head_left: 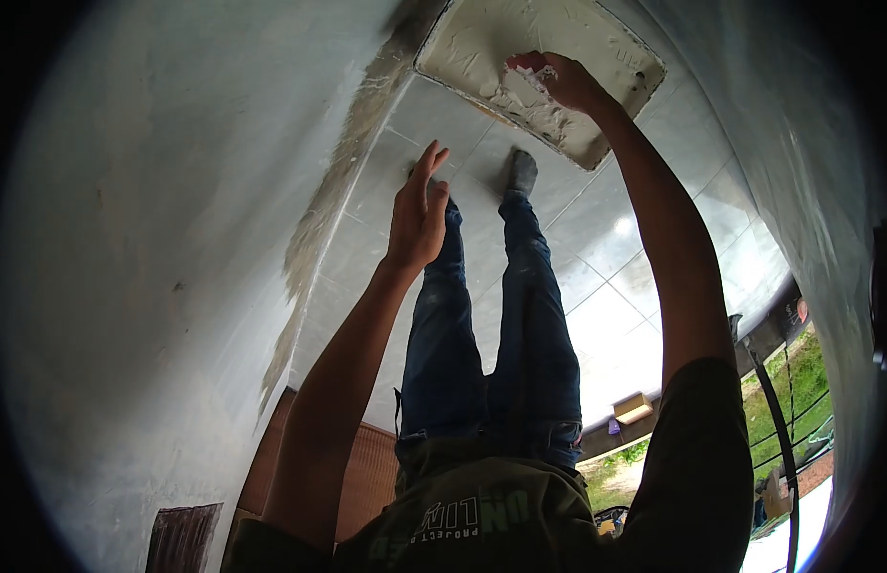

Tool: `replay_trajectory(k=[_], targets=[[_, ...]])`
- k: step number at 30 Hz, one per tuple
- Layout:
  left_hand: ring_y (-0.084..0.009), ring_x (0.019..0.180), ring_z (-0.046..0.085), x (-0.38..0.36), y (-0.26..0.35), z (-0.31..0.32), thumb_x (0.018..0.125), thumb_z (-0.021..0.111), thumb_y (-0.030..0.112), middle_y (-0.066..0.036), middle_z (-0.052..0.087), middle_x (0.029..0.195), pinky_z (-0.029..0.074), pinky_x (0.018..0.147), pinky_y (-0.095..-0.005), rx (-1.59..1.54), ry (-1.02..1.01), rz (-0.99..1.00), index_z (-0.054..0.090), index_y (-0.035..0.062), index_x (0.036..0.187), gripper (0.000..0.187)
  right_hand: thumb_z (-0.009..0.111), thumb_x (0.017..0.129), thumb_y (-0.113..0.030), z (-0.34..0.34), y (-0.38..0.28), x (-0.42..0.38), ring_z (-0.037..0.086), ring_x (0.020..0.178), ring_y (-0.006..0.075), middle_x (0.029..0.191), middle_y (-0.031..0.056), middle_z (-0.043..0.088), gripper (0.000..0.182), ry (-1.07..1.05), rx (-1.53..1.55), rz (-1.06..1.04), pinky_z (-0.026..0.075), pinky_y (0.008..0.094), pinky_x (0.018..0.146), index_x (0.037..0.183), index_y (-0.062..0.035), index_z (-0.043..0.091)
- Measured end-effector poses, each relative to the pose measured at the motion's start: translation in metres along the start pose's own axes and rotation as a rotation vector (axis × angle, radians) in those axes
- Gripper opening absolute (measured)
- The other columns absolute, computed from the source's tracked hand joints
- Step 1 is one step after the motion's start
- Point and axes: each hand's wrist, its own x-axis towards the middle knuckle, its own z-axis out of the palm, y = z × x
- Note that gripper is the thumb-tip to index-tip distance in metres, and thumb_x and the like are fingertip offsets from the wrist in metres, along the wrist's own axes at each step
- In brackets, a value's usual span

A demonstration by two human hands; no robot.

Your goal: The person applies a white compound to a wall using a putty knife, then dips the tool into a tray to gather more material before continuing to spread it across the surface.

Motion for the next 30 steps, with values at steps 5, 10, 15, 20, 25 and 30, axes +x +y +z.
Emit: replay_trajectory(k=[5,10,15,20,25,30], targets=[[-0.0366,0.136,0.047,-0.001,-0.001,-0.003,0.097,0.038,0.027,-0.022,0.052,0.145,0.033,0.113,-0.0442,0.029,-0.005,0.01,0.031,0.0047,0.153,0.06,0.053,0.084,-0.003,0.016,-0.028,-0.005,0.068,0.102,0.0379,0.113,0.0241,0.069,0.039,0.025,-0.082,0.022,0.053,0.0432,0.087,0.122,-0.0026,0.06],[-0.0376,0.137,0.046,-0.005,0.001,-0.008,0.098,0.039,0.03,-0.022,0.052,0.145,0.032,0.113,-0.044,-0.013,-0.005,-0.012,0.03,0.0034,0.153,0.061,0.054,0.087,-0.002,0.004,-0.043,0.005,0.07,0.089,0.0274,0.11,0.0187,0.07,0.045,-0.149,-0.008,0.014,0.056,0.0382,0.079,0.132,-0.004,0.056],[-0.0375,0.137,0.046,-0.011,0.007,-0.017,0.097,0.039,0.027,-0.022,0.052,0.145,0.03,0.114,-0.0441,0.004,0.034,0.003,0.03,0.003,0.153,0.061,0.06,0.091,-0.009,-0.01,-0.029,0.014,0.066,0.083,0.018,0.103,0.0083,0.067,0.049,-0.376,0.457,0.168,0.058,0.0393,0.078,0.139,-0.0076,0.052],[-0.0423,0.135,0.046,-0.015,0.044,-0.047,0.101,0.038,0.022,-0.025,0.05,0.145,0.034,0.113,-0.0461,0.085,0.13,0.138,0.031,0.0005,0.151,0.056,0.061,0.098,-0.013,-0.035,-0.087,-0.036,0.066,0.094,0.0183,0.122,0.0082,0.061,0.047,-0.457,0.832,0.228,0.058,0.0387,0.085,0.141,-0.0049,0.045],[-0.0399,0.141,0.041,-0.022,0.109,-0.083,0.097,0.037,0.019,-0.026,0.047,0.147,0.027,0.118,-0.0451,0.057,0.259,0.182,0.029,-0.0009,0.152,0.059,0.058,0.097,-0.008,-0.053,-0.163,-0.095,0.062,0.08,0.0115,0.104,0.0047,0.061,0.041,-0.367,1.226,0.073,0.059,0.0384,0.086,0.136,-0.0006,0.047],[-0.0385,0.142,0.039,-0.027,0.184,-0.116,0.098,0.038,0.021,-0.026,0.046,0.148,0.025,0.119,-0.0458,-0.022,0.4,0.351,0.03,-0.0026,0.152,0.06,0.061,0.096,-0.01,-0.087,-0.247,-0.14,0.071,0.088,0.0145,0.112,0.0088,0.064,0.051,-0.307,1.392,-0.139,0.064,0.0352,0.077,0.143,0.0,0.042]])
